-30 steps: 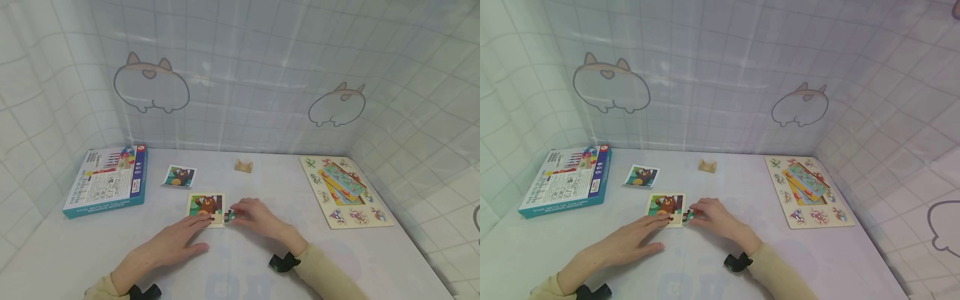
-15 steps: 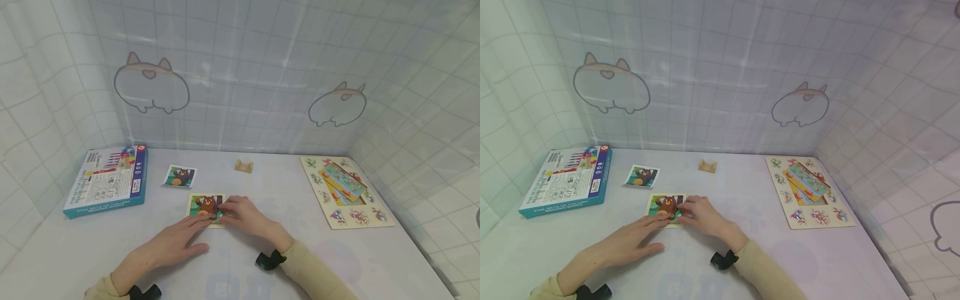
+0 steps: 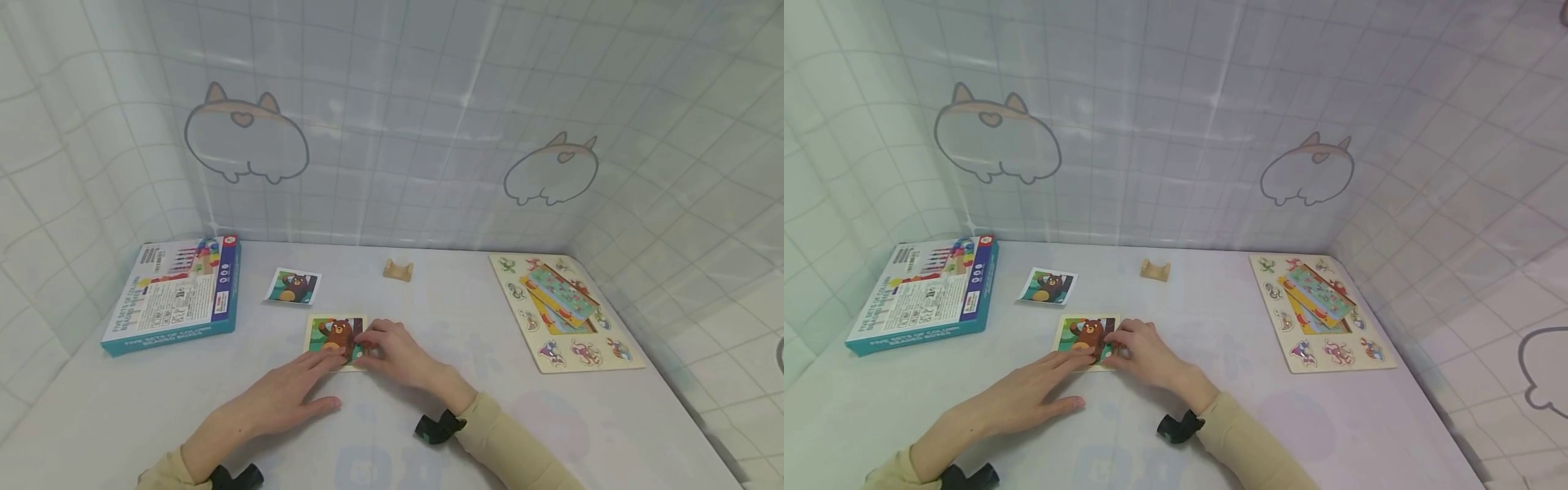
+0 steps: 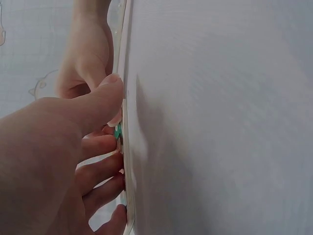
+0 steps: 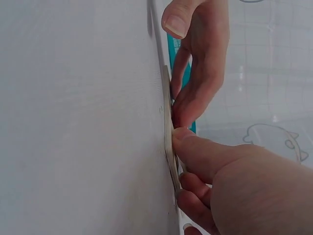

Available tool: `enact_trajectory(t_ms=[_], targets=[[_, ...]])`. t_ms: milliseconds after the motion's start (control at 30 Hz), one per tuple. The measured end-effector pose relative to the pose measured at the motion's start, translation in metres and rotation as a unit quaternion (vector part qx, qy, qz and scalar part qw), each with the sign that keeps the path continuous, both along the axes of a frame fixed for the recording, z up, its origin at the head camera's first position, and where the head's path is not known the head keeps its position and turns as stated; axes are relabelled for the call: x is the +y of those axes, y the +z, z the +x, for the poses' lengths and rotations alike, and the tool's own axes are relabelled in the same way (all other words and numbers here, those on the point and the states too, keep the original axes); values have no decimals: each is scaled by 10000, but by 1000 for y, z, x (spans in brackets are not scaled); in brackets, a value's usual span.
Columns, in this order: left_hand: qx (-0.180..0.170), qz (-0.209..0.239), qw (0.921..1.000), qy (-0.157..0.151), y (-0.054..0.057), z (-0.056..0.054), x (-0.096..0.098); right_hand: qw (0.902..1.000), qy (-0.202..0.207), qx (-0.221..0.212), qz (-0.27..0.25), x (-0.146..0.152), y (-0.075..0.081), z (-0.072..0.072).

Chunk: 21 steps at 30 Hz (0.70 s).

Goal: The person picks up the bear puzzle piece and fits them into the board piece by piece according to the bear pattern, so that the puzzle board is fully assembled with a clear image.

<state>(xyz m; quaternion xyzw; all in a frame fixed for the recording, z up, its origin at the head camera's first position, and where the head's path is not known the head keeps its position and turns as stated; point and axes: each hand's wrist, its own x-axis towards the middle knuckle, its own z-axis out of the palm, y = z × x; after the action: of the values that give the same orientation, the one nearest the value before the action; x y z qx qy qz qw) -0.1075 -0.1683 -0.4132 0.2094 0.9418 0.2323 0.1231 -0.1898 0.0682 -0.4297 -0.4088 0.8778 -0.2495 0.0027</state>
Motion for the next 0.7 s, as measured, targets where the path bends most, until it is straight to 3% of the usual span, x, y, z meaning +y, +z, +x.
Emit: enact_trajectory(t_ms=[233,700], targets=[[115,-101,9996,-243,1,-1,-1,9999,-18,-133,-67,0,-1,0],[180,-202,9991,-314,-1,-2,3,9995,-5,-169,-264,1,-1,0]])
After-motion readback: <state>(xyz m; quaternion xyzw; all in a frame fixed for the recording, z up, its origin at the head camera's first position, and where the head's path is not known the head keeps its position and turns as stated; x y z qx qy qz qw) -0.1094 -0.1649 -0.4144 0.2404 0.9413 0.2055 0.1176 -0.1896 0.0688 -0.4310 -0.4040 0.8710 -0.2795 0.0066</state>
